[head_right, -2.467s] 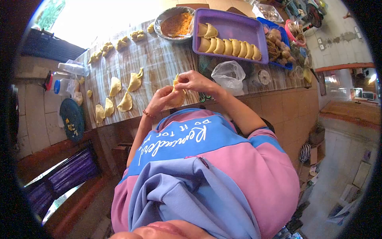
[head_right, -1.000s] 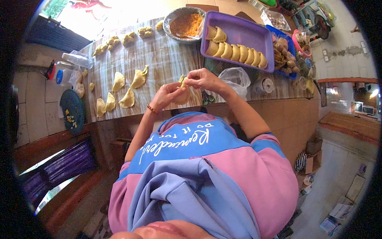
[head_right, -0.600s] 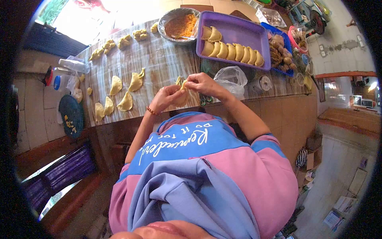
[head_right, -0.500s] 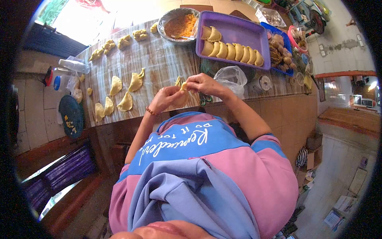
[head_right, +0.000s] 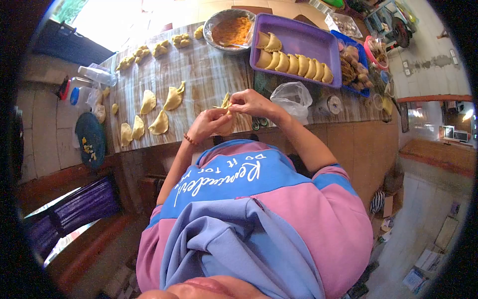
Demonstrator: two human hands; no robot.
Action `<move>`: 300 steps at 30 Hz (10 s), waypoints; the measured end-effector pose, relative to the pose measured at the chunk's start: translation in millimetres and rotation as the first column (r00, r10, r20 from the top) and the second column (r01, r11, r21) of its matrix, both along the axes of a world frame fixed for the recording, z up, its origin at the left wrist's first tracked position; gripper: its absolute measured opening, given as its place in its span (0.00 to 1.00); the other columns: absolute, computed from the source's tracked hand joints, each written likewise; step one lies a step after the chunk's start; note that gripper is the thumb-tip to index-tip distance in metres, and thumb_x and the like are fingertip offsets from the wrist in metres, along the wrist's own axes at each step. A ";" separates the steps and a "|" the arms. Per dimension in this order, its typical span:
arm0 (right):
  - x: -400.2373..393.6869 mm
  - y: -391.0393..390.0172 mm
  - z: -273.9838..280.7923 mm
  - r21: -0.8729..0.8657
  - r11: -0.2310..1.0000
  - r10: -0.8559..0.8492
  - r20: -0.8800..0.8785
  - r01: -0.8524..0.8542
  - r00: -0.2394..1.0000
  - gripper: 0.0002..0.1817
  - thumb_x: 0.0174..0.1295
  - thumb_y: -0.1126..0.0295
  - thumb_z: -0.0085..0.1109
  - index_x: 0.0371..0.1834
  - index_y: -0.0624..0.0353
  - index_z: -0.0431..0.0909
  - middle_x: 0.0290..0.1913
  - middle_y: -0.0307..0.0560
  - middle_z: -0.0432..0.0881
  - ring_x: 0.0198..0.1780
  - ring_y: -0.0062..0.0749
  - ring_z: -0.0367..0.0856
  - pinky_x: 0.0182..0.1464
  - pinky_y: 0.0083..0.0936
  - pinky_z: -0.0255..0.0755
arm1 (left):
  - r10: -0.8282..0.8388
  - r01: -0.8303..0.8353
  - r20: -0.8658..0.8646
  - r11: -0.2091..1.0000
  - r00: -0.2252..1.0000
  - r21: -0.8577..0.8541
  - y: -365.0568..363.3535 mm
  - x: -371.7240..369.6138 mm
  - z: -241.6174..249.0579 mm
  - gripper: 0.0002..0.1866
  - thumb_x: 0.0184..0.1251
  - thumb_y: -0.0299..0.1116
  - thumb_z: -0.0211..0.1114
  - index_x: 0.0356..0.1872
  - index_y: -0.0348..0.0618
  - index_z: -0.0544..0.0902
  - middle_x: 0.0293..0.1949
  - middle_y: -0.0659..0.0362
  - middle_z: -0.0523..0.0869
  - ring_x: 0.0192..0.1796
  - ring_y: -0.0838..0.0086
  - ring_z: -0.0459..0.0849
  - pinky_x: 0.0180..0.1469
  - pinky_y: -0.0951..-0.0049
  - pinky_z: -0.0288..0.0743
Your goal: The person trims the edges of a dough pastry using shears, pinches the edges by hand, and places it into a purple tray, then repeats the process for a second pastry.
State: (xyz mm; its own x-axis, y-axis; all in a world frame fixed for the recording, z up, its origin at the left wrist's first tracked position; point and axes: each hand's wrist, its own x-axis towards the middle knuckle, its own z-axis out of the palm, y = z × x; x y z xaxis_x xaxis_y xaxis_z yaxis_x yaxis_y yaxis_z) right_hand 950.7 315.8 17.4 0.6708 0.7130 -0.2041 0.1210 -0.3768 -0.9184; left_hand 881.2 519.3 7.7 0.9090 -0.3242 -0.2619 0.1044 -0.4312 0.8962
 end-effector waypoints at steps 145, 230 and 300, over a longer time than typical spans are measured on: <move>-68.5 16.9 -26.9 0.031 0.966 -0.226 -0.395 0.258 0.891 0.21 0.60 0.63 0.63 0.51 0.60 0.68 0.30 0.37 0.75 0.29 0.17 0.70 0.28 0.16 0.64 | 0.212 -0.784 -0.782 -0.097 0.586 -0.613 31.8 19.1 -64.6 0.17 0.58 0.23 0.65 0.48 0.46 0.75 0.45 0.59 0.81 0.50 0.66 0.80 0.56 0.57 0.75; -55.3 -21.1 -8.1 0.141 0.965 -0.111 -0.541 0.220 0.834 0.15 0.58 0.71 0.64 0.45 0.62 0.72 0.26 0.32 0.74 0.28 0.14 0.71 0.31 0.14 0.64 | -0.323 -0.091 -0.677 0.861 0.661 -0.500 58.8 63.7 -32.0 0.19 0.64 0.45 0.57 0.47 0.41 0.78 0.38 0.57 0.85 0.37 0.70 0.85 0.35 0.66 0.80; -28.7 31.6 -42.8 0.200 0.909 -0.249 -0.445 0.366 0.860 0.10 0.61 0.63 0.61 0.32 0.59 0.79 0.25 0.32 0.76 0.27 0.13 0.70 0.30 0.14 0.64 | 0.284 -0.588 -0.520 0.276 0.806 -0.760 10.1 -10.1 -30.2 0.13 0.64 0.26 0.61 0.49 0.39 0.78 0.46 0.57 0.84 0.49 0.70 0.82 0.53 0.67 0.76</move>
State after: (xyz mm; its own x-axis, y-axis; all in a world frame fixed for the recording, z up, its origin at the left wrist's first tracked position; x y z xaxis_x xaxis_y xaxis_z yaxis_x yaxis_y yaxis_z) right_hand 922.0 347.4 -25.4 0.7656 0.5496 -0.3344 -0.3600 -0.0648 -0.9307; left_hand 871.2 529.4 -22.5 0.9419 -0.0720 -0.3281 0.2730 0.7333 0.6227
